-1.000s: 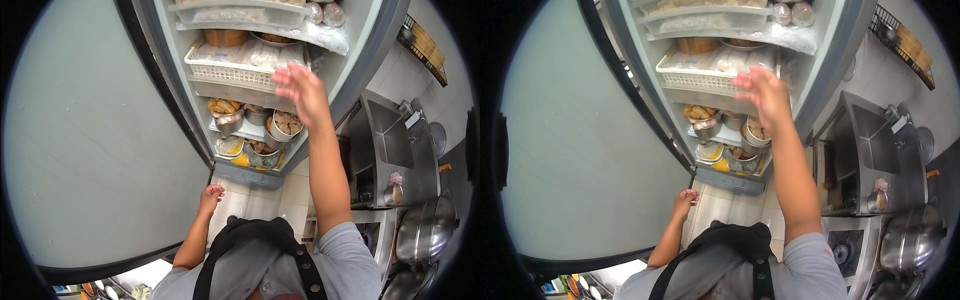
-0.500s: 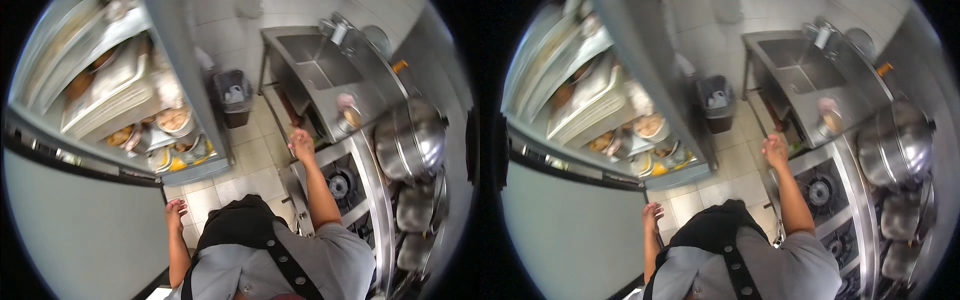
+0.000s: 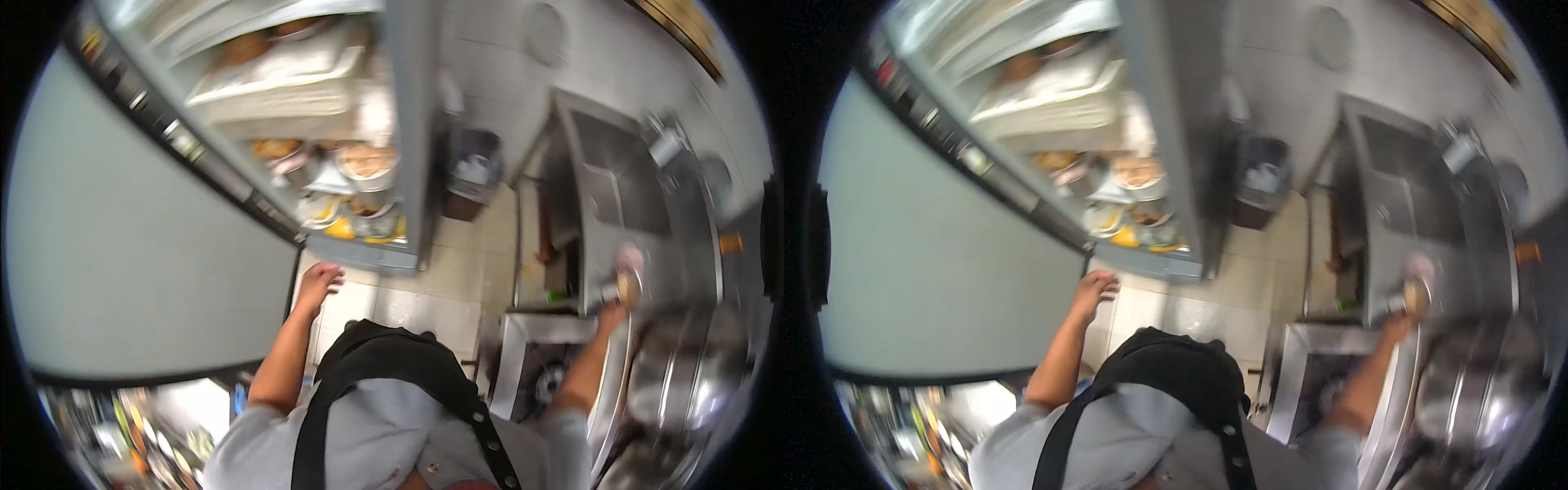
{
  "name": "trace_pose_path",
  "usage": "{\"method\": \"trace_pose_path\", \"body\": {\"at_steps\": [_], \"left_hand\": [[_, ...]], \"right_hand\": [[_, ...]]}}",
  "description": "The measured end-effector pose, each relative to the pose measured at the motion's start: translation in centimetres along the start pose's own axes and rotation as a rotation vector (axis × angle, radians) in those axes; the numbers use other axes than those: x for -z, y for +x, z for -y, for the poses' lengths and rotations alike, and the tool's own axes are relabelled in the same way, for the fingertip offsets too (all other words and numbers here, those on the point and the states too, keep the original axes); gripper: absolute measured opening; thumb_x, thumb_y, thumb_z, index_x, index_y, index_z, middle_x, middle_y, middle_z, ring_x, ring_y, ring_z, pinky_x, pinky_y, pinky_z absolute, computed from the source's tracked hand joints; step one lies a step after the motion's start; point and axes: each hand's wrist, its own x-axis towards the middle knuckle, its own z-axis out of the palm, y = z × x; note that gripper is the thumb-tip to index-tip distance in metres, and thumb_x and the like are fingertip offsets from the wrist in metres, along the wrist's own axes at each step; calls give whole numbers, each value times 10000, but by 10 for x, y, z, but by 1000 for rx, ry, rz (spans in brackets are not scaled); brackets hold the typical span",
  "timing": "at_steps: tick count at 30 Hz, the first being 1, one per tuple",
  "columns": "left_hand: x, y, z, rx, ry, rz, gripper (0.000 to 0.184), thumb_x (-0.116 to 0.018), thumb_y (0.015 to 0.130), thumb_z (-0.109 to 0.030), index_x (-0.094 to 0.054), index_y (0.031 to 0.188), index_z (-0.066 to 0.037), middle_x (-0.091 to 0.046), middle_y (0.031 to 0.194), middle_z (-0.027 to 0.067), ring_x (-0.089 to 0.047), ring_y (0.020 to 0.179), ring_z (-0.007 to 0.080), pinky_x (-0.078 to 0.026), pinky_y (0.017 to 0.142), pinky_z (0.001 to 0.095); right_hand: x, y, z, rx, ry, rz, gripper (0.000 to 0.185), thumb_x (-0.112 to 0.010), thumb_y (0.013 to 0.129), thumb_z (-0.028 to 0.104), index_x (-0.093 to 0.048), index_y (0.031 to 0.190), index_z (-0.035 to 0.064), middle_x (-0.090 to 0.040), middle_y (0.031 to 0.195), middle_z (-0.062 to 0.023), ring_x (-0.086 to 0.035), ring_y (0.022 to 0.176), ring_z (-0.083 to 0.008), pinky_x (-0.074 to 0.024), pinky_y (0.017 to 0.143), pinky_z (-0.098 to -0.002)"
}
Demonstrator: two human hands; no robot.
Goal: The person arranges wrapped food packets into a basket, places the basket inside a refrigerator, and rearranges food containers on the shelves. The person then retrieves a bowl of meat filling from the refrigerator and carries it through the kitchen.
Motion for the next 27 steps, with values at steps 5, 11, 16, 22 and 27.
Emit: {"method": "trace_pose_path", "body": {"at_steps": [5,11,16,22,27], "left_hand": [[26,17,-21,-61,-63,-80,198,-577,915,-265,-576,995,-84,-658,979,65,-626,861,182,-511,729,353],[74,77,-72,-148,-274,-206,186,-507,936,-194,-527,1075,-72,-643,923,81,-639,775,194,-521,641,331],[103,139,-127,-189,-457,-283,278,-487,917,-148,-442,1171,-45,-612,895,113,-647,728,217,-534,570,335],[114,201,-162,-163,-535,-270,250,-518,893,-135,-469,1107,-15,-599,847,121,-642,667,228,-549,535,365],[124,247,-158,-170,-559,-221,175,-534,890,-104,-487,997,26,-595,802,148,-662,660,249,-559,477,359]], "right_hand": [[26,21,4,-37,36,50,503,-540,921,426,-534,1192,2,-646,989,-238,-611,918,-445,-470,799,-482],[103,57,92,-6,-100,69,293,-555,940,262,-544,1023,-19,-636,932,-233,-613,861,-407,-452,758,-470],[130,37,157,39,40,240,300,-583,936,277,-546,1018,-10,-628,886,-171,-604,787,-317,-479,711,-394],[151,-59,288,44,442,466,159,-572,947,167,-542,983,15,-585,833,-58,-543,723,-137,-460,662,-275],[154,-135,384,163,506,587,90,-584,929,94,-529,965,33,-567,792,-22,-516,709,-101,-436,651,-241]]}}
